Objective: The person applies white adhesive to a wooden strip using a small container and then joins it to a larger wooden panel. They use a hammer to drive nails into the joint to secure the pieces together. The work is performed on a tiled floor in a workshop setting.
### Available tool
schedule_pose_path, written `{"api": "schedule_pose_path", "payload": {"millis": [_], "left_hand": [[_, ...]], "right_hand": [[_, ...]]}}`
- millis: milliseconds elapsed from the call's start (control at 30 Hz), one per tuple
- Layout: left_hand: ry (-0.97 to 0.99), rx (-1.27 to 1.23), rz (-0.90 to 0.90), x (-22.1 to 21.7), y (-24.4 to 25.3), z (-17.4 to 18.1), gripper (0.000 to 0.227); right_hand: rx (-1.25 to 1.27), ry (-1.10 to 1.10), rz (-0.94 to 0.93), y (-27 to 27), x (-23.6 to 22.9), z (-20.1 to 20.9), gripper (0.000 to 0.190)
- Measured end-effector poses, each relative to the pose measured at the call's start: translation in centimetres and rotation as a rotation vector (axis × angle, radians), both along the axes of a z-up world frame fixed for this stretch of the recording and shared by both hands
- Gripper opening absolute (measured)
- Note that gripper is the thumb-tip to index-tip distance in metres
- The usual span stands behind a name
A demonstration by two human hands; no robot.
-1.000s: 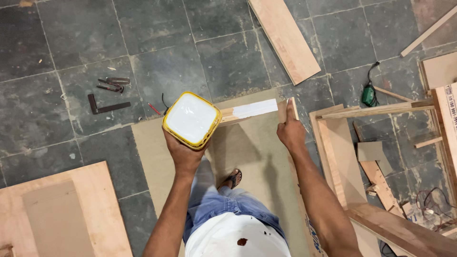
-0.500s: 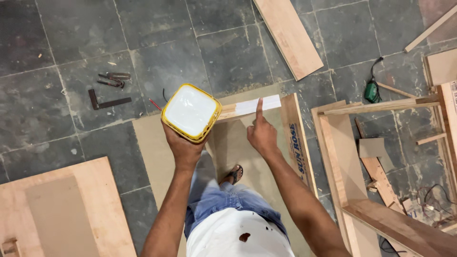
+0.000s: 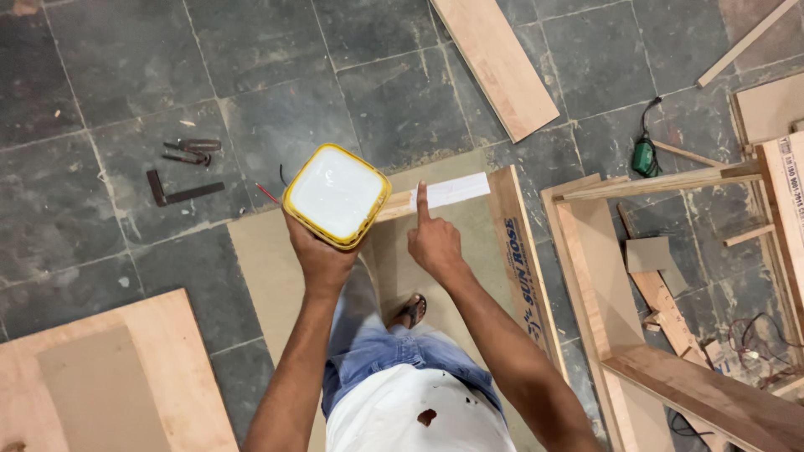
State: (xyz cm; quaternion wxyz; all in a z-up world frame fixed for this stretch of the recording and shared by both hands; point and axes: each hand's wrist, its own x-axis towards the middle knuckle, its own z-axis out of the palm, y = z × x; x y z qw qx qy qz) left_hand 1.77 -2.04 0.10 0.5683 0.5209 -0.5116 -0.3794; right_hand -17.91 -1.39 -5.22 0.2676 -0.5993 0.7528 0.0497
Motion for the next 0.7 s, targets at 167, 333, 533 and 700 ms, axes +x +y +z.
{"api": "schedule_pose_path", "payload": {"millis": [167, 333, 533, 700], "left_hand": [[-0.005, -0.108, -0.116, 0.4, -2.9, 1.3, 0.101], [-0.156, -0.289, -0.195, 0.1, -6.9, 2.1, 0.102], [-0.084, -0.322, -0.306, -0.8, -10.0, 2.4, 0.099], [-0.038, -0.244, -0.306, -0.8, -9.7, 3.1, 0.102]], "right_hand": [[-0.346, -0.127, 0.054, 0.2, -0.3, 11.1, 0.093], [-0.607, -0.058, 0.481, -3.6, 1.4, 19.9, 0.095], [-0.565, 0.038, 0.502, -7.3, 3.9, 22.0, 0.107], [-0.653, -0.059, 0.397, -5.8, 3.3, 22.1, 0.084]]}}
